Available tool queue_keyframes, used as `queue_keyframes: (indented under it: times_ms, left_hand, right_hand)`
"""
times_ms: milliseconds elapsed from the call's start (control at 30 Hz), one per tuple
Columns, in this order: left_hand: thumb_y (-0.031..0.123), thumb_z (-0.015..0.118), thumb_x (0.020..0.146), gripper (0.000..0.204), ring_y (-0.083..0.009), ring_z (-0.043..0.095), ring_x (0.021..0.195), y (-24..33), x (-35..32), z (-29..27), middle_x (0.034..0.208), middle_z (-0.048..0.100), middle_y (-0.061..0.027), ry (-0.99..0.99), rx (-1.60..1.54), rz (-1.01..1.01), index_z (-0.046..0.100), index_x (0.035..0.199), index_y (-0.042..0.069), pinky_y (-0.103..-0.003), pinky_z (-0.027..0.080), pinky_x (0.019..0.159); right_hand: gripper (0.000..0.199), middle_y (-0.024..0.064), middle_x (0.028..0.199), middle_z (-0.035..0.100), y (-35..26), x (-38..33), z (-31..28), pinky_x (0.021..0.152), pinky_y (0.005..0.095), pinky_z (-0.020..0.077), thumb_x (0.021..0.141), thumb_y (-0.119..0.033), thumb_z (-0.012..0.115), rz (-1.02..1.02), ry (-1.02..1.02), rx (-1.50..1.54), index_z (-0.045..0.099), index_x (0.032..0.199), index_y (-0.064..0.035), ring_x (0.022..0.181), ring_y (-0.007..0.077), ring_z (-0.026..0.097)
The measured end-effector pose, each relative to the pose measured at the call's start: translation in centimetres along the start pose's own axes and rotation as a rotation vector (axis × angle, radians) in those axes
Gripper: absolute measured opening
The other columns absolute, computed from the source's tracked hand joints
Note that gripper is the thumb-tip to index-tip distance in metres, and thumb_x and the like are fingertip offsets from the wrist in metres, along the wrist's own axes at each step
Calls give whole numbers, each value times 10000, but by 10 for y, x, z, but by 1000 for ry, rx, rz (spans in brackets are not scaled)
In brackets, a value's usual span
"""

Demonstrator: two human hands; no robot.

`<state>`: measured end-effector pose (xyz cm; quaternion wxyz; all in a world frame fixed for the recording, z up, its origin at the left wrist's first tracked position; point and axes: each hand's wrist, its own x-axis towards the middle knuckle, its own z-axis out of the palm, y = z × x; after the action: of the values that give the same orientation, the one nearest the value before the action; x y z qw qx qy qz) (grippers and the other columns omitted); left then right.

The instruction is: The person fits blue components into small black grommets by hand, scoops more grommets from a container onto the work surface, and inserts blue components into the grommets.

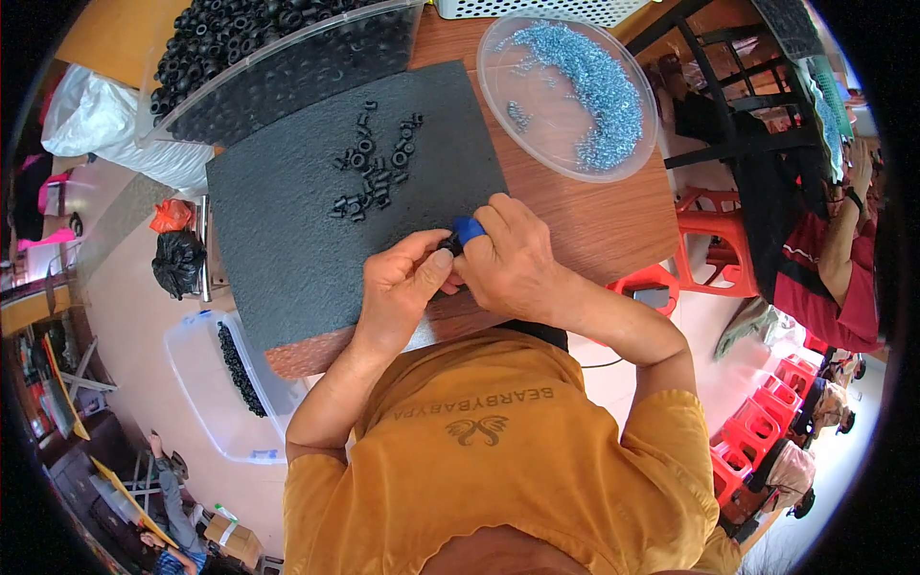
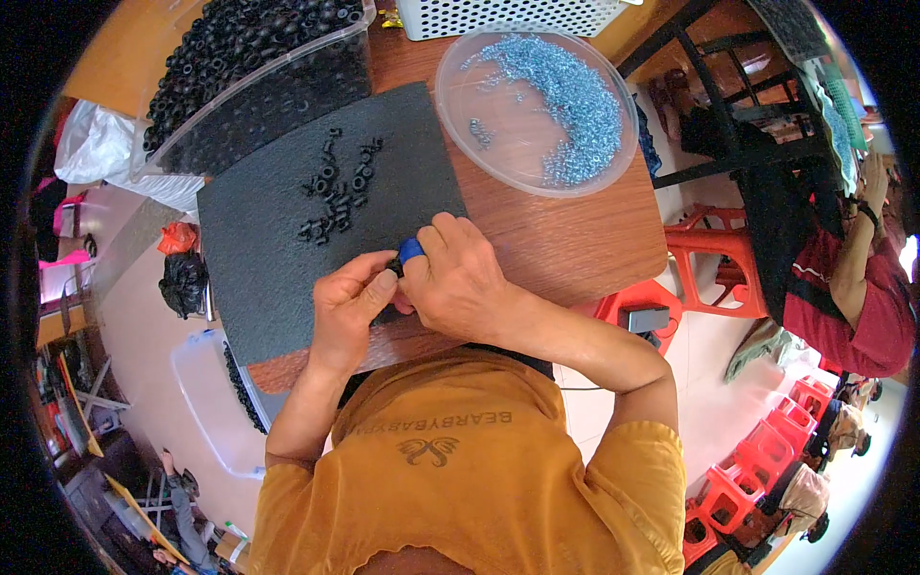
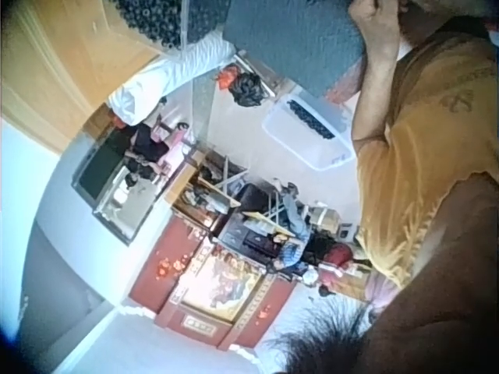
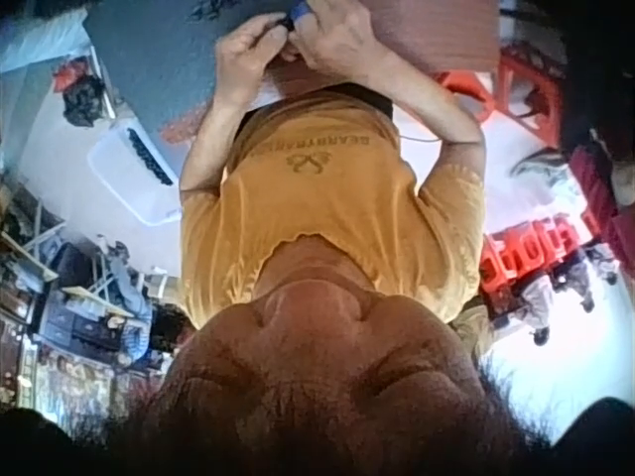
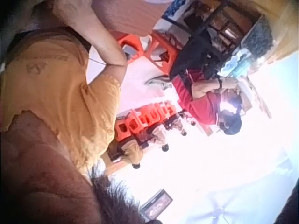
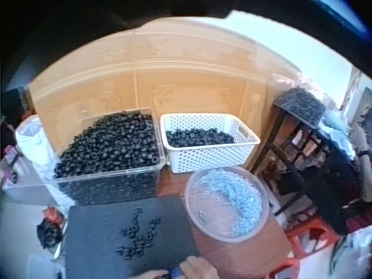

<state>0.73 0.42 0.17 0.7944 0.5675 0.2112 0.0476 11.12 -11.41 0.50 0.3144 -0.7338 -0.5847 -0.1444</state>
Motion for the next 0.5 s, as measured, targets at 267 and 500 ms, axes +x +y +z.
queue_keyframes:
  times_ms: [267,500]
  left_hand:
    - [53,559,864,146,-99,550,593,-8,-1,3,733,598,-63,125,298,286,603,973,-34,-222,451,541]
    - [-8,580,806,118,-131,541,535,-4,-1,9,669,565,-81,162,462,404,600,920,-24,-250,428,487]
  right_hand:
    - [172,120,635,418,-9,-2,-3,518,362,357,586,-129,595,17,-63,-37,456,582,-27,632,253,427]
    - [158,116,640,423,-13,-4,-4,518,343,343,608,-149,565,-14,-137,-133,472,590,-22,642,252,426]
